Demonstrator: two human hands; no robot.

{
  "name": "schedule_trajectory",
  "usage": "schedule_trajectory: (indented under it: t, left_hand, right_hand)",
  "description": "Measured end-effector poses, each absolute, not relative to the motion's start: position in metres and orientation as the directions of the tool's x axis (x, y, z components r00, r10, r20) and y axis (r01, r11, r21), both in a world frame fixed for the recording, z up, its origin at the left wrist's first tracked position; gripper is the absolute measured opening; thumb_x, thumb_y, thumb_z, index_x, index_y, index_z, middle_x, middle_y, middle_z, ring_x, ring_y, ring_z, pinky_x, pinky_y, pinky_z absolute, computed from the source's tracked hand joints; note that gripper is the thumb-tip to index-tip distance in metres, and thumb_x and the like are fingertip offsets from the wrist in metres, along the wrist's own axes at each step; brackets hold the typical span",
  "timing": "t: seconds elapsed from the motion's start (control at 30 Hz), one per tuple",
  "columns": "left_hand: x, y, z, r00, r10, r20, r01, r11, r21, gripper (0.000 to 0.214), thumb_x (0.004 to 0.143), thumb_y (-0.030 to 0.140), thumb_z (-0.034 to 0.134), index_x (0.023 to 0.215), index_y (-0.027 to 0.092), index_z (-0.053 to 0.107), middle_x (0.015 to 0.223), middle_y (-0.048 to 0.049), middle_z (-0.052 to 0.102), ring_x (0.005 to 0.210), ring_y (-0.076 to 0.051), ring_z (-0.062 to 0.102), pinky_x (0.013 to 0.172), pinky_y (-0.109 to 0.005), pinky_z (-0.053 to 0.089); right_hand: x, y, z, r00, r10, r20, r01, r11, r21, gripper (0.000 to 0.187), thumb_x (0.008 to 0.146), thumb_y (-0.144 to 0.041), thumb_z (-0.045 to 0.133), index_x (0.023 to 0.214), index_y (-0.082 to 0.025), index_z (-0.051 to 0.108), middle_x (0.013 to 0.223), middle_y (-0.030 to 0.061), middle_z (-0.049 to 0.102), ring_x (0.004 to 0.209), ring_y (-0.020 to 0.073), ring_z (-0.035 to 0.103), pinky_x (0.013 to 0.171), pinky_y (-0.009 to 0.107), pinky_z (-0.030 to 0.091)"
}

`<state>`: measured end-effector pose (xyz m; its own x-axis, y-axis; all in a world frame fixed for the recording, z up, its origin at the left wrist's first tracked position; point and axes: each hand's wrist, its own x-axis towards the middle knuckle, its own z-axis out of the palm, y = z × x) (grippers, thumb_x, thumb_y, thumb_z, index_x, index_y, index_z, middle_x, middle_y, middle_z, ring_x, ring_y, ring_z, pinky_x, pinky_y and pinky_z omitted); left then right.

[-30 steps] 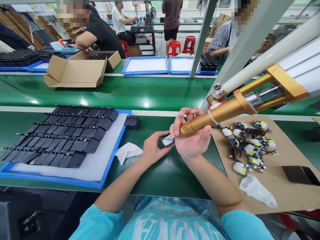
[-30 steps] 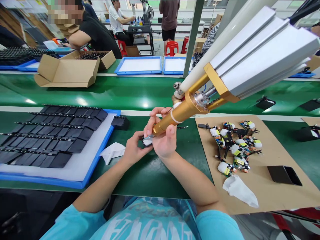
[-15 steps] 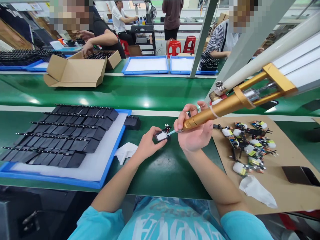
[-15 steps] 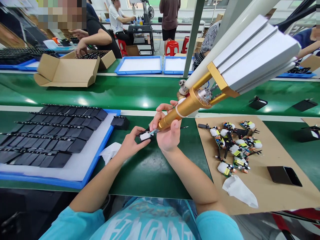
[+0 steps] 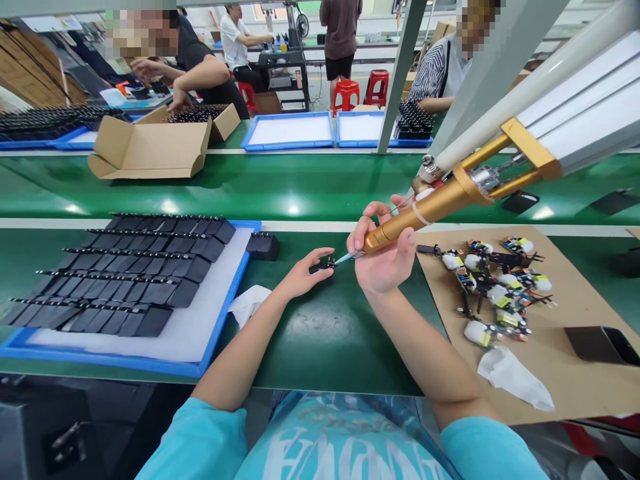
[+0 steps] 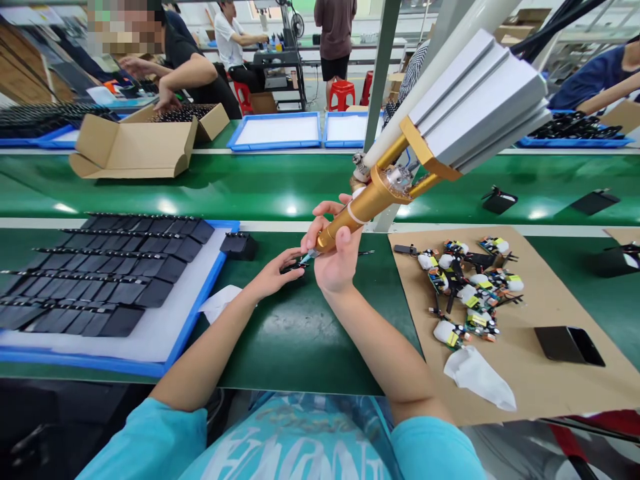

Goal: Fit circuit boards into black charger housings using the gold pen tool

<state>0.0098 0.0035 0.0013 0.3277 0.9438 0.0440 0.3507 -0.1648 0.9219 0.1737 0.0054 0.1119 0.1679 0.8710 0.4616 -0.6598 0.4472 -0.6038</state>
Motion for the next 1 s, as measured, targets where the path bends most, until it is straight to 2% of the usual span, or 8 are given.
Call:
schedule_trajectory:
  t: [0.1,0.2,0.37,0.53,0.7,0.87,0.93,1.0]
  left_hand:
    - [0.017,0.006,-0.005,0.341,0.935,0.099,0.256,-0.194,0.947,0.035,0.087,0.031,0.055,0.12,0.021,0.052,0.116,-0.0073,0.069,0.103,-0.019,0.066,0.091,-0.035,0.051]
    - [0.017,0.003,-0.003,0.28,0.944,0.175,0.357,-0.272,0.894,0.029,0.084,0.02,0.052,0.114,0.021,0.052,0.102,-0.0033,0.071,0.094,-0.016,0.068,0.09,-0.033,0.05]
    - [0.012,-0.005,0.009,0.35,0.903,0.248,0.562,-0.414,0.716,0.036,0.082,0.011,0.046,0.116,0.02,0.056,0.109,-0.0046,0.067,0.1,-0.018,0.061,0.093,-0.035,0.047]
    - [0.008,-0.015,0.015,0.4,0.884,0.242,0.666,-0.462,0.586,0.04,0.096,0.024,0.04,0.135,0.019,0.05,0.119,-0.0084,0.064,0.109,-0.022,0.054,0.097,-0.04,0.045]
    - [0.012,-0.02,0.01,0.224,0.93,0.29,0.703,-0.361,0.612,0.032,0.092,0.036,0.055,0.119,0.02,0.063,0.103,-0.0056,0.07,0.091,-0.019,0.065,0.083,-0.032,0.052]
    - [0.021,-0.022,0.001,0.136,0.923,0.36,0.674,-0.352,0.649,0.022,0.09,0.035,0.058,0.106,0.022,0.067,0.106,-0.0026,0.073,0.096,-0.019,0.068,0.089,-0.031,0.052]
    - [0.026,-0.025,-0.002,0.136,0.915,0.379,0.725,-0.352,0.591,0.023,0.093,0.035,0.054,0.109,0.023,0.066,0.11,-0.003,0.072,0.098,-0.02,0.068,0.087,-0.032,0.052]
    - [0.031,-0.028,-0.003,0.162,0.916,0.367,0.817,-0.333,0.47,0.03,0.094,0.039,0.052,0.118,0.024,0.063,0.119,-0.0043,0.068,0.099,-0.022,0.067,0.08,-0.033,0.053]
  right_hand:
    - [0.173,0.005,0.112,0.162,0.877,0.453,-0.659,0.438,-0.612,0.041,0.078,-0.058,0.053,0.109,-0.032,0.044,0.091,-0.0026,0.051,0.047,0.0058,0.045,0.038,0.022,0.037]
    - [0.172,0.005,0.111,0.145,0.87,0.471,-0.679,0.433,-0.592,0.04,0.08,-0.056,0.054,0.109,-0.031,0.044,0.092,-0.0022,0.051,0.048,0.0055,0.046,0.038,0.022,0.037]
    - [0.174,0.005,0.11,0.142,0.865,0.481,-0.687,0.436,-0.582,0.038,0.081,-0.055,0.054,0.109,-0.03,0.044,0.092,-0.0021,0.051,0.049,0.0057,0.047,0.039,0.022,0.037]
    - [0.175,0.006,0.111,0.143,0.878,0.456,-0.678,0.423,-0.601,0.039,0.08,-0.056,0.054,0.107,-0.031,0.044,0.091,-0.0025,0.051,0.048,0.0058,0.046,0.038,0.023,0.036]
    - [0.175,0.007,0.111,0.147,0.874,0.463,-0.69,0.426,-0.586,0.039,0.08,-0.055,0.055,0.108,-0.03,0.044,0.09,-0.0025,0.051,0.048,0.0056,0.046,0.038,0.023,0.038]
    - [0.176,0.008,0.11,0.14,0.877,0.46,-0.671,0.425,-0.607,0.04,0.08,-0.055,0.055,0.108,-0.031,0.043,0.09,-0.0028,0.051,0.048,0.0056,0.046,0.039,0.023,0.039]
    - [0.176,0.009,0.11,0.144,0.875,0.462,-0.665,0.431,-0.61,0.039,0.08,-0.055,0.054,0.108,-0.03,0.042,0.09,-0.0028,0.051,0.048,0.0055,0.046,0.039,0.023,0.039]
    - [0.176,0.009,0.11,0.152,0.873,0.464,-0.659,0.439,-0.611,0.039,0.08,-0.055,0.054,0.108,-0.03,0.042,0.09,-0.0027,0.051,0.047,0.0055,0.046,0.038,0.023,0.039]
